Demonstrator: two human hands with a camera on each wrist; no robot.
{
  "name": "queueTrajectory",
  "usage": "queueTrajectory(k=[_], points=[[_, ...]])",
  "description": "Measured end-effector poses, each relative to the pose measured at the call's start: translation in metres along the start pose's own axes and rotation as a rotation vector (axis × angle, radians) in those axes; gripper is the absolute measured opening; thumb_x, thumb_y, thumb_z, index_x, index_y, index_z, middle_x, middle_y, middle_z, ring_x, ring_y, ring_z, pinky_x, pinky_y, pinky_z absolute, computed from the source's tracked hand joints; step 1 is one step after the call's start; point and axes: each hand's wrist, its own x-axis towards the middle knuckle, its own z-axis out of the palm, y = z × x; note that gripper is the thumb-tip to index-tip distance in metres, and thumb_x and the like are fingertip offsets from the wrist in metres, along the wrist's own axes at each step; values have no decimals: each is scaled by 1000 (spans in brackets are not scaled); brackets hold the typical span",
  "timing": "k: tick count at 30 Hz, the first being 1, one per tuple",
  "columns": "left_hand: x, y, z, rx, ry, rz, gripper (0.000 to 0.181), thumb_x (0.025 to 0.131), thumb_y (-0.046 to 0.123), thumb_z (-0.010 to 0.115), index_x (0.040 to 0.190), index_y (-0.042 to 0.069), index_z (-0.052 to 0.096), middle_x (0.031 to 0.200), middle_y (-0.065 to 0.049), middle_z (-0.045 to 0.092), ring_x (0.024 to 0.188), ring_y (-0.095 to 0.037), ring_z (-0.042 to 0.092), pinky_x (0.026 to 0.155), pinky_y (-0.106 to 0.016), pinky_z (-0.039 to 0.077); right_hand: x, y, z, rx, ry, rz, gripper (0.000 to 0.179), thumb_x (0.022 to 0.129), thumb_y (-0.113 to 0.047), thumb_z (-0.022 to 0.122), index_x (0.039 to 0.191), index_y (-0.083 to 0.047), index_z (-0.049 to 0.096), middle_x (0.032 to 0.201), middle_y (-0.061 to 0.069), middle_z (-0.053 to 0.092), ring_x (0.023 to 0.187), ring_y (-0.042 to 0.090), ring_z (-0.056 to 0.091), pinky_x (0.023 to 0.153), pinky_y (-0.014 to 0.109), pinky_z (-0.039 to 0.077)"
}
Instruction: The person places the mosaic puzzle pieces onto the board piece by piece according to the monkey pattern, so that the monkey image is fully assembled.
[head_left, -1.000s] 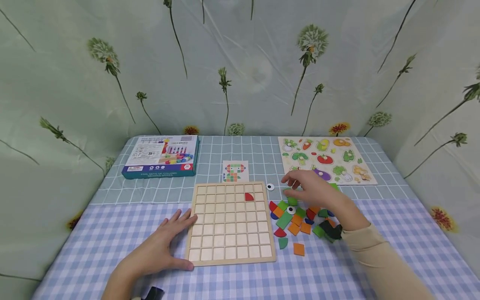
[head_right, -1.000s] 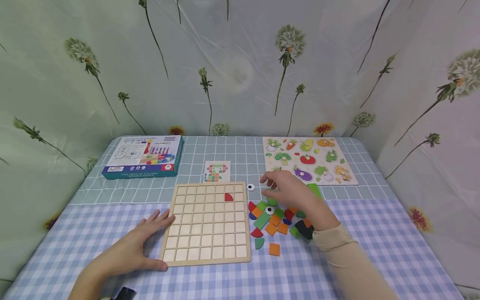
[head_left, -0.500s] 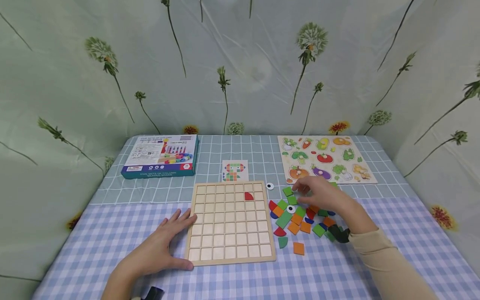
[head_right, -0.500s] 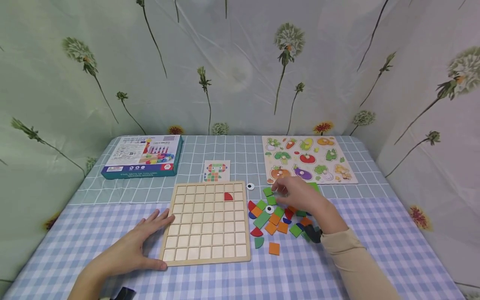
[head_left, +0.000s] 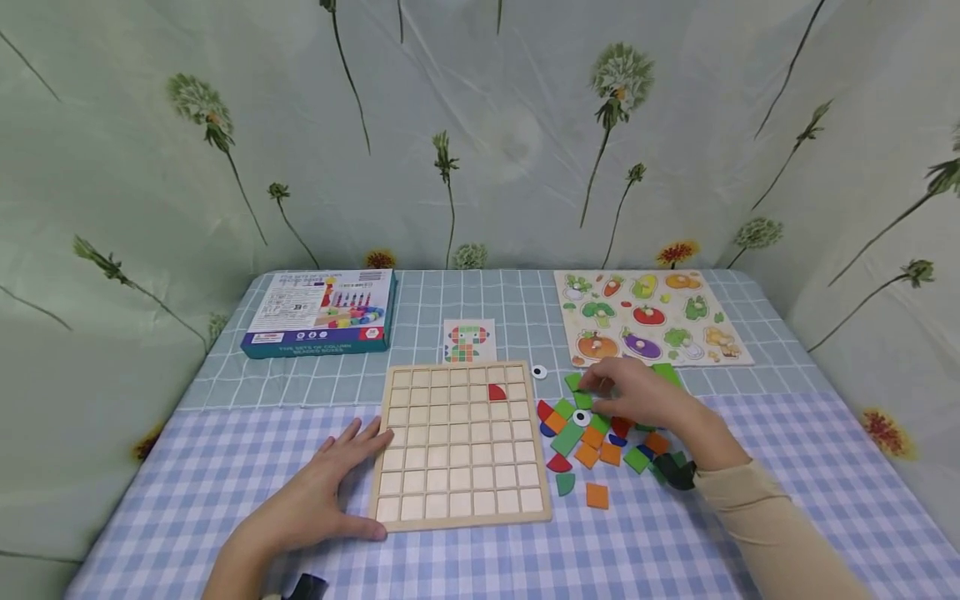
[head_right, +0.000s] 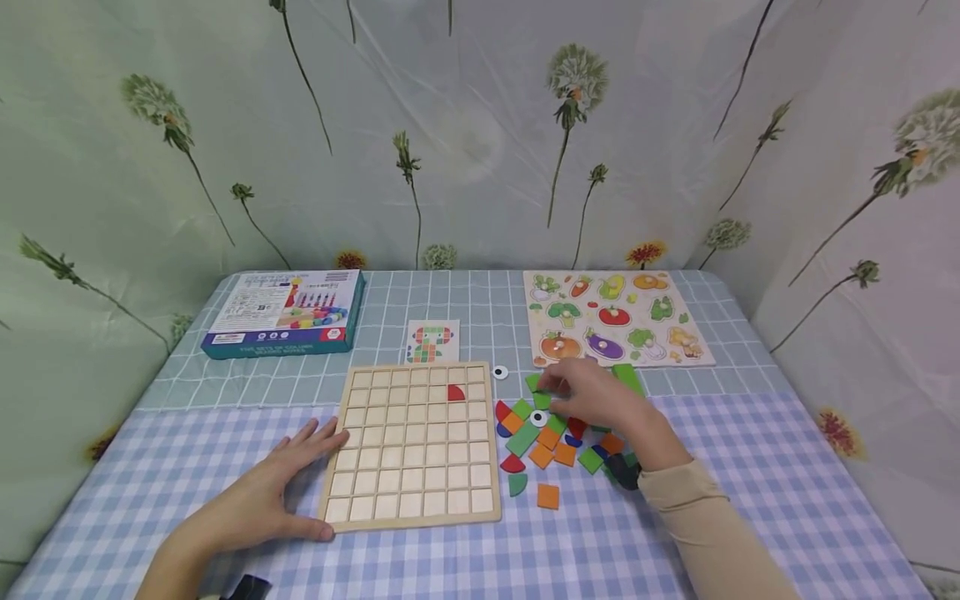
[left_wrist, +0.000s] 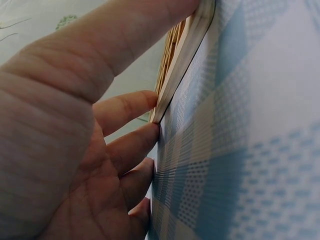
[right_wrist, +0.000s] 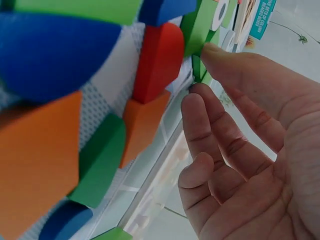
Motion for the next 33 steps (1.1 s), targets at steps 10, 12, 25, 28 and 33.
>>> queueTrajectory(k=[10, 12, 25, 28, 33], points=[[-1, -2, 1, -4, 9, 5, 118, 64, 67, 94, 164, 28, 46, 177, -9, 32, 166, -49, 14, 125, -80, 10, 3, -1, 2, -44, 27, -47, 21, 91, -9, 85, 111, -12, 80, 105, -1, 77, 95, 17, 68, 92, 43, 64], [-1, -2, 0, -7, 6, 4, 117, 64, 67, 94, 164, 28, 46, 177, -10, 32, 166, -49, 14, 125, -80, 9, 4, -1, 2, -58, 25, -49, 21, 90, -10, 86, 110, -12, 80, 105, -2, 77, 96, 16, 68, 93, 44, 64], [-1, -1, -1, -13, -3, 8, 116, 65, 67, 93, 163, 27, 47, 177, -12, 31, 165, -51, 14, 124, -82, 8, 7, -7, 1, -89, -19, -3, 18, 89, -13, 88, 106, -14, 80, 101, -4, 75, 91, 13, 63, 89, 37, 63], [-1, -1, -1, -12, -4, 7, 115, 66, 68, 93, 163, 27, 47, 177, -11, 31, 166, -51, 14, 124, -82, 8, 9, -6, 1, -77, -24, 4, 18, 88, -13, 89, 103, -14, 79, 96, -5, 73, 89, 13, 62, 86, 33, 62], [-1, -1, -1, -11, 0, 13, 116, 66, 68, 93, 163, 26, 48, 177, -11, 32, 165, -51, 15, 124, -82, 9, 11, -3, 1, -57, -38, 23, 21, 88, -16, 89, 105, -13, 79, 95, -5, 73, 87, 13, 61, 82, 28, 60]])
